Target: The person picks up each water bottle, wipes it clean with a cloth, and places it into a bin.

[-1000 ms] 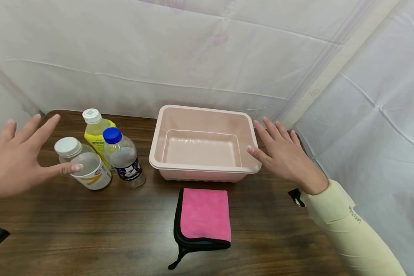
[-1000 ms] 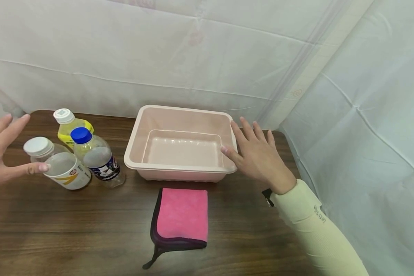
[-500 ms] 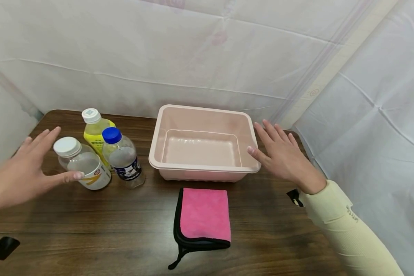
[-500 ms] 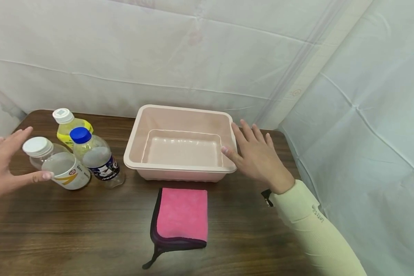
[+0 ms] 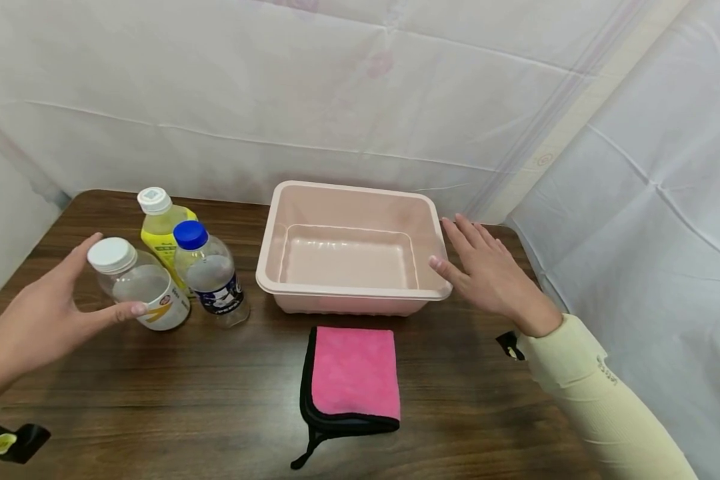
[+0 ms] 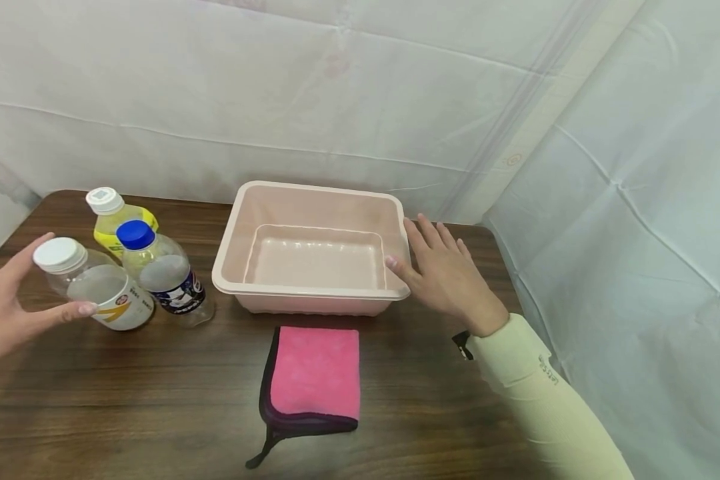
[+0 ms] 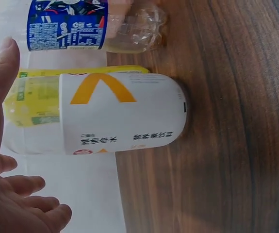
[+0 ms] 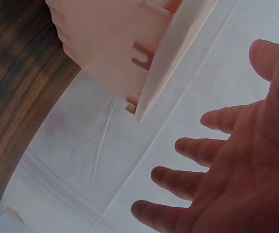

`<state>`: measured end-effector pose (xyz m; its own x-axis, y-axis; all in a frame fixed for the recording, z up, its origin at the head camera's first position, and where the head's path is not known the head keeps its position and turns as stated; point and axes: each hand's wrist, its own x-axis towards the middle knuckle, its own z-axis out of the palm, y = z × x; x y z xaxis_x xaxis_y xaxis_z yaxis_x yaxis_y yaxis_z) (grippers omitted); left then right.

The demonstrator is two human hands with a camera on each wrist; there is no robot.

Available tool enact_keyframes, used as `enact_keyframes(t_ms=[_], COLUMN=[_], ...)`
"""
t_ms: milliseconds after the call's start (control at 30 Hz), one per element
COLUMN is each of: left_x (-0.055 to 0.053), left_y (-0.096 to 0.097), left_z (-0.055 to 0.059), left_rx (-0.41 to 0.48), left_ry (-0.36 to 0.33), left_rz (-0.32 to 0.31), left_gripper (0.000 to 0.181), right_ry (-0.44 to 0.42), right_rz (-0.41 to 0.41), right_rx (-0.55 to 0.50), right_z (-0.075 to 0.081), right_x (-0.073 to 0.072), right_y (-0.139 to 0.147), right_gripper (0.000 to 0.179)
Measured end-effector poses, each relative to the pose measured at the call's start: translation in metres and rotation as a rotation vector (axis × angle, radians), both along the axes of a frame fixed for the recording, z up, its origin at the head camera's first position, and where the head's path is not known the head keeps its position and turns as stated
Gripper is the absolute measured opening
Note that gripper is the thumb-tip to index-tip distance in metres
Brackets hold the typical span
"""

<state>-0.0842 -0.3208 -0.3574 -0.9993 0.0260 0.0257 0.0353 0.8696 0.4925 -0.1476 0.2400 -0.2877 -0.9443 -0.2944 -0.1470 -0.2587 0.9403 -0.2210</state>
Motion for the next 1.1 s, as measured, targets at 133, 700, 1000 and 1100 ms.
enact_keyframes(t_ms=[133, 700, 1000, 1100], left_x=[0.0, 0.001, 0.001, 0.001], left_y=[0.002, 0.005, 0.005, 0.007], left_z=[-0.005, -0.013, -0.017, -0.017], left_rx=[0.016, 0.037, 0.047, 0.054], left_ry=[0.002, -0.036, 0.034, 0.067], left_rz=[-0.001, 0.027, 0.066, 0.078], left_gripper=[0.115, 0.102, 0.081, 0.075], right_ry=[-0.004, 0.035, 0.057, 0.061], right_rz=[0.002, 0.01, 0.036, 0.046], right_rx=[-0.008, 0.017, 0.03, 0.045], right_z=[-0.003, -0.007, -0.011, -0.011], right_x=[-0.001, 0.007, 0.014, 0.015], right_y=[0.001, -0.004, -0.008, -0.009], right_gripper=[0.084, 0.08, 0.079, 0.079])
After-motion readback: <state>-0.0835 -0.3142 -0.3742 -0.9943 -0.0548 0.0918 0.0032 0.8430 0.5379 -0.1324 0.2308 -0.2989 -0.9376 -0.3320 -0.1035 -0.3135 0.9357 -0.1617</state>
